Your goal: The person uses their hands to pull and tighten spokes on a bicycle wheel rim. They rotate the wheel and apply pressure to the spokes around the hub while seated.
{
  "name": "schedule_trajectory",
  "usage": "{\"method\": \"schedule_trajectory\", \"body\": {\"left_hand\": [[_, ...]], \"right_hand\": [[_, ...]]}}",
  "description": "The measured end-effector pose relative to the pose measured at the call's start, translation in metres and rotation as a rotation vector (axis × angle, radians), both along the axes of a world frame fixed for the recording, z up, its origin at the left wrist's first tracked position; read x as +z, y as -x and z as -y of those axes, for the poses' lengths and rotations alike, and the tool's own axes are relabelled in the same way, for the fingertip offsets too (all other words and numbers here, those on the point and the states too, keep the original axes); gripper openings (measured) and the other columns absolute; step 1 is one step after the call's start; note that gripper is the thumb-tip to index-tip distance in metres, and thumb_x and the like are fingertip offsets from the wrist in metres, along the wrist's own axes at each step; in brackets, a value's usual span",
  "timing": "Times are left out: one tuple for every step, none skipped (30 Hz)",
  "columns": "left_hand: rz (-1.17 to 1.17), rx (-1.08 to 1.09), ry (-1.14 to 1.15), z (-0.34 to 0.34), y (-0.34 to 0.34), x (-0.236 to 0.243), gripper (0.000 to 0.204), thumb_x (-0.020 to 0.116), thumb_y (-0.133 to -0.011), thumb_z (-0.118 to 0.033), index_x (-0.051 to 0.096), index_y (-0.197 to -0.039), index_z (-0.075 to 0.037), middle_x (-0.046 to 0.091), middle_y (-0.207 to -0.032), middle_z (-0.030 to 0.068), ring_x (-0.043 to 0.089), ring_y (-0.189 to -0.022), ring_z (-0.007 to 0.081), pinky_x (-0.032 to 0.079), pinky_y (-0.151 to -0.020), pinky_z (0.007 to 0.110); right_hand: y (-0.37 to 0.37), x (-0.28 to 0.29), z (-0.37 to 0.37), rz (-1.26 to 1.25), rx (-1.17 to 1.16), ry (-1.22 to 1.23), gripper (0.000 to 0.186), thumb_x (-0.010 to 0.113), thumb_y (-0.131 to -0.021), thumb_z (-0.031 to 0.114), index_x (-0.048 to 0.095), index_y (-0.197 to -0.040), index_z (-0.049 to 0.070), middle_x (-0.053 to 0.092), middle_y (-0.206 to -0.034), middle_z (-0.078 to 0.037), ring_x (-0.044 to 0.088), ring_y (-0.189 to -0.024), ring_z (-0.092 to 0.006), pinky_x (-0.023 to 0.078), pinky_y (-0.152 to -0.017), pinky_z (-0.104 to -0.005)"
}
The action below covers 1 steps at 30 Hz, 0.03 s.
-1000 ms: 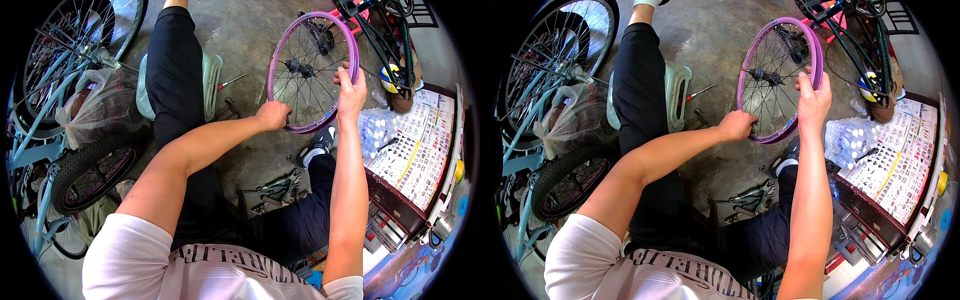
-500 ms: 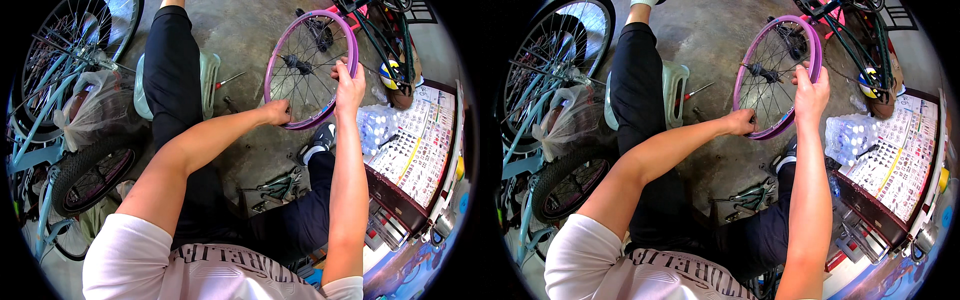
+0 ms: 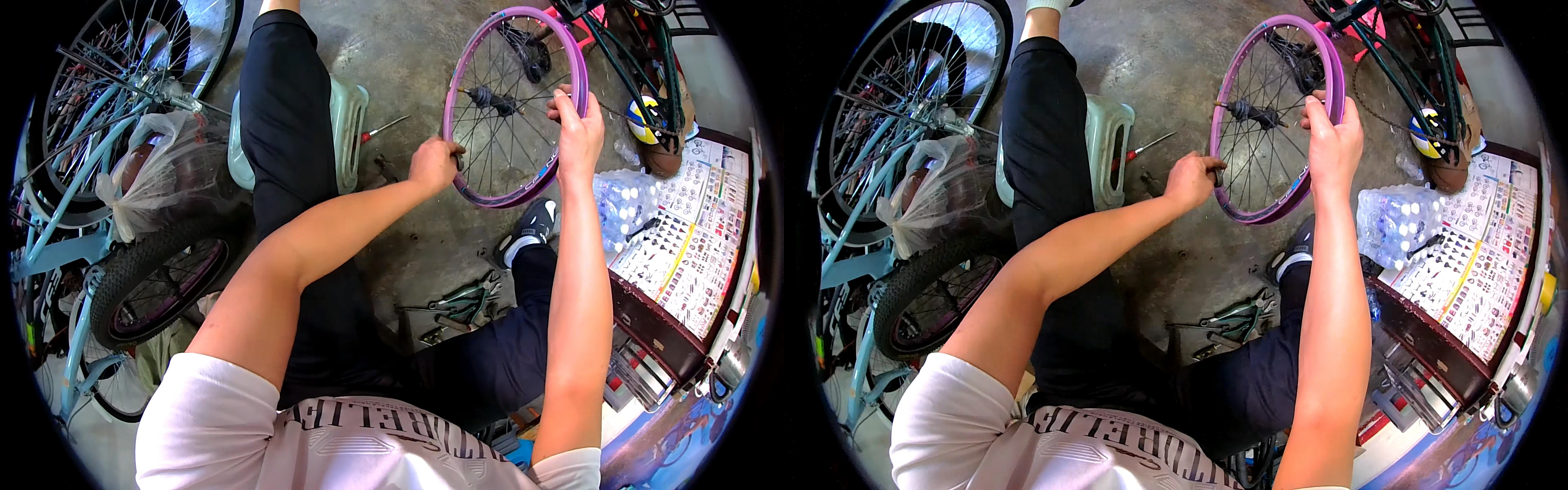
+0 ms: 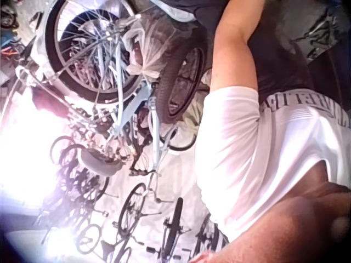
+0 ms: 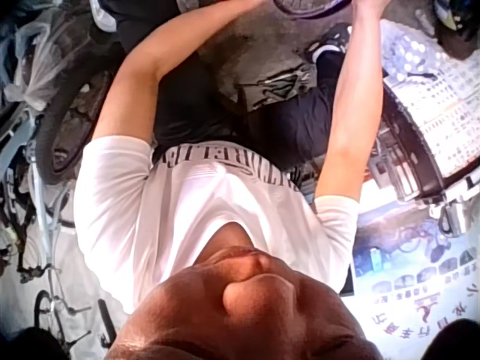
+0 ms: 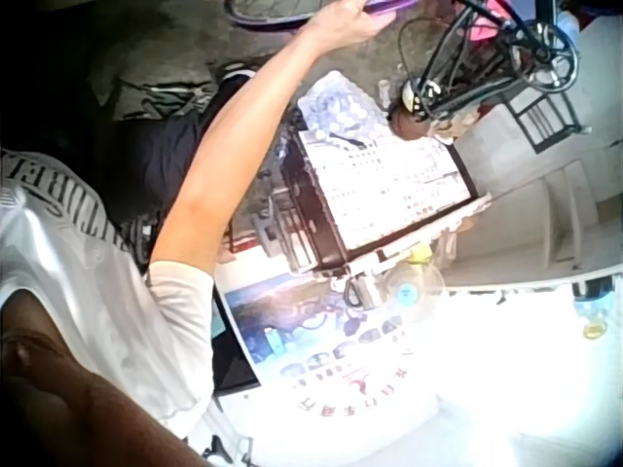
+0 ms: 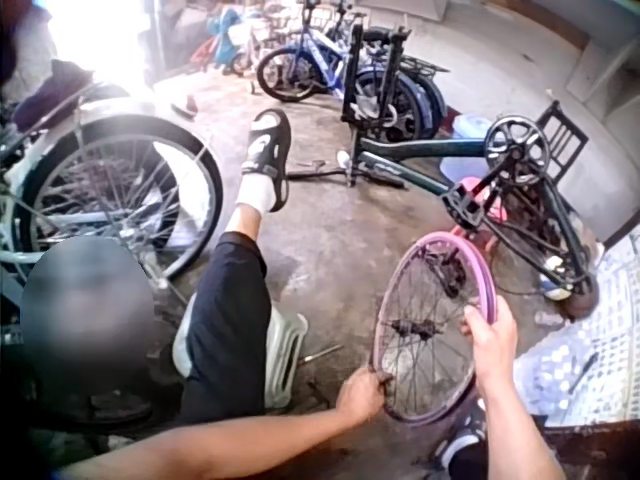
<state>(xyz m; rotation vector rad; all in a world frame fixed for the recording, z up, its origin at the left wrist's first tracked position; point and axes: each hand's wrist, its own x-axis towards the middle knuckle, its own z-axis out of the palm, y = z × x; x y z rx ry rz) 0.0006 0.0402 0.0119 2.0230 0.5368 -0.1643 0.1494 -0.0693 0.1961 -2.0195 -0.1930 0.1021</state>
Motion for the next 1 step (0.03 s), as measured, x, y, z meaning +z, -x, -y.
{"method": "schedule_trajectory", "body": {"left_hand": [[-0.147, 0.023, 0.22, -0.0049, -0.0044, -0.0089, 0.029, 0.067, -0.087, -0.011, 0.08, -0.113, -0.016, 0.067, -0.13, 0.0216, 0.067, -0.113, 0.0357, 0.054, -0.096, 0.038]], "right_hand": [[-0.0003, -0.0005, -0.0014, -0.004, 0.003, -0.003, 0.026, 0.069, -0.093, 0.022, 0.067, -0.109, 0.001, 0.07, -0.086, -0.005, 0.064, -0.076, -0.0127, 0.051, -0.076, -0.0281]]}}
